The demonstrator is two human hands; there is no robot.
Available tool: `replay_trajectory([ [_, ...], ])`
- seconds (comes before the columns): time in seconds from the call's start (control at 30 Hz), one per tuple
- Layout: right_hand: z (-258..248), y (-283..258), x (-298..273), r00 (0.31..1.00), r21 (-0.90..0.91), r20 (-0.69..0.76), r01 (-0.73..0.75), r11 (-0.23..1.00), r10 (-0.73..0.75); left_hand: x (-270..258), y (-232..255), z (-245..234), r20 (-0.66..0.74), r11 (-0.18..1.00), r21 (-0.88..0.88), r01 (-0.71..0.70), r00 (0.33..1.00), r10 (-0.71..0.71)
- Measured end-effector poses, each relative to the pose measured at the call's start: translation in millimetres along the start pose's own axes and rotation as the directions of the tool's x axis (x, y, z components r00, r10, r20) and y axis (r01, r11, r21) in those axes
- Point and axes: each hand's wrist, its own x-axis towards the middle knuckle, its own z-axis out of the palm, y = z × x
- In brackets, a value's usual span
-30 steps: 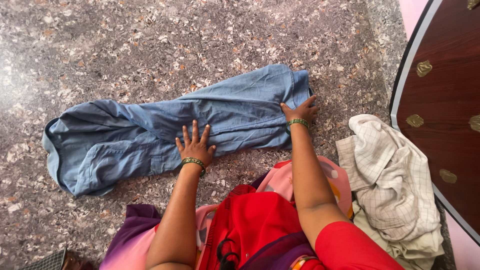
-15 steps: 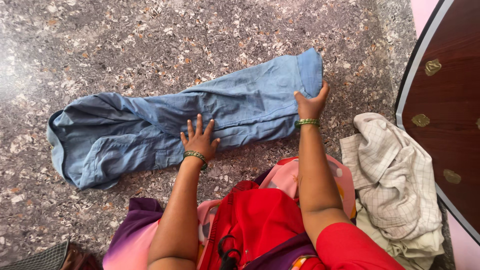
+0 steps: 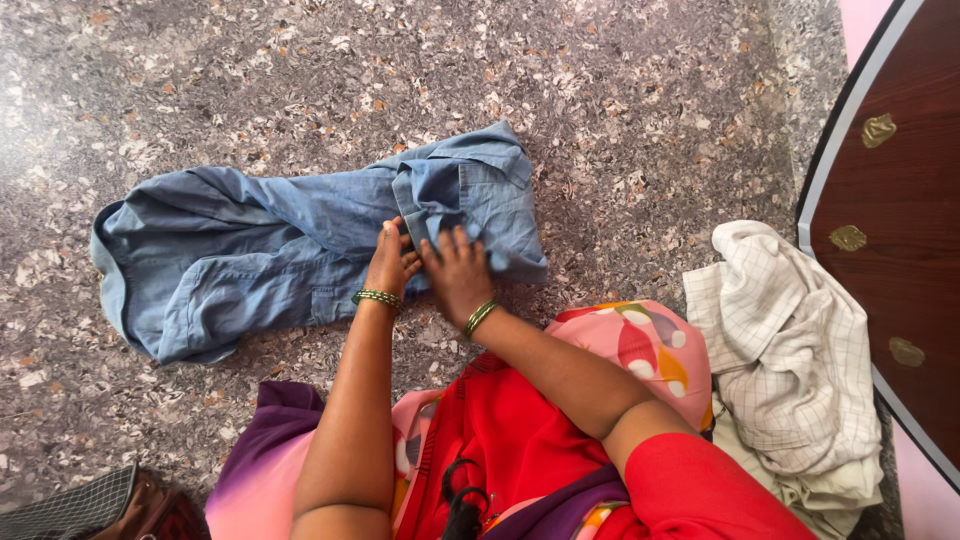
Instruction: The person folds a light blue button-down shirt on the floor, smoothing the fabric with their hands before placing the folded shirt into a bag.
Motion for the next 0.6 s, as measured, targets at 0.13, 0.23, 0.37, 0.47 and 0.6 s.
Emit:
replay_trajectory([
  [0.13, -28, -1, -11, 0.967, 0.498, -0.012, 0.227, 0.837, -0.256, 11, -4, -4, 0.008, 0.981, 0.091, -0.173, 0.985, 0.173],
  [0.23, -39, 30, 1, 0.955, 0.626, -0.293, 0.231, 0.745, -0.049, 9, -3, 0, -0.053, 0.988, 0.146, -0.044, 0.997, 0.052],
  [0.37, -16, 114, 23, 0.888, 0.678, -0.052, -0.304, 0.669, 0.456, 8, -3, 1, -0.017, 0.995, 0.088, -0.057, 0.998, 0.058],
  [0.47, 24, 153, 18, 0.875, 0.466, -0.008, -0.425, 0.776, 0.484, 12, -9, -1, -0.023, 0.982, 0.171, -0.079, 0.996, 0.084],
  [0.6, 72, 128, 10, 0.955, 0.268, -0.028, -0.277, 0.923, 0.295, 18, -19, -2, 0.035, 0.965, 0.193, -0.179, 0.984, 0.176],
])
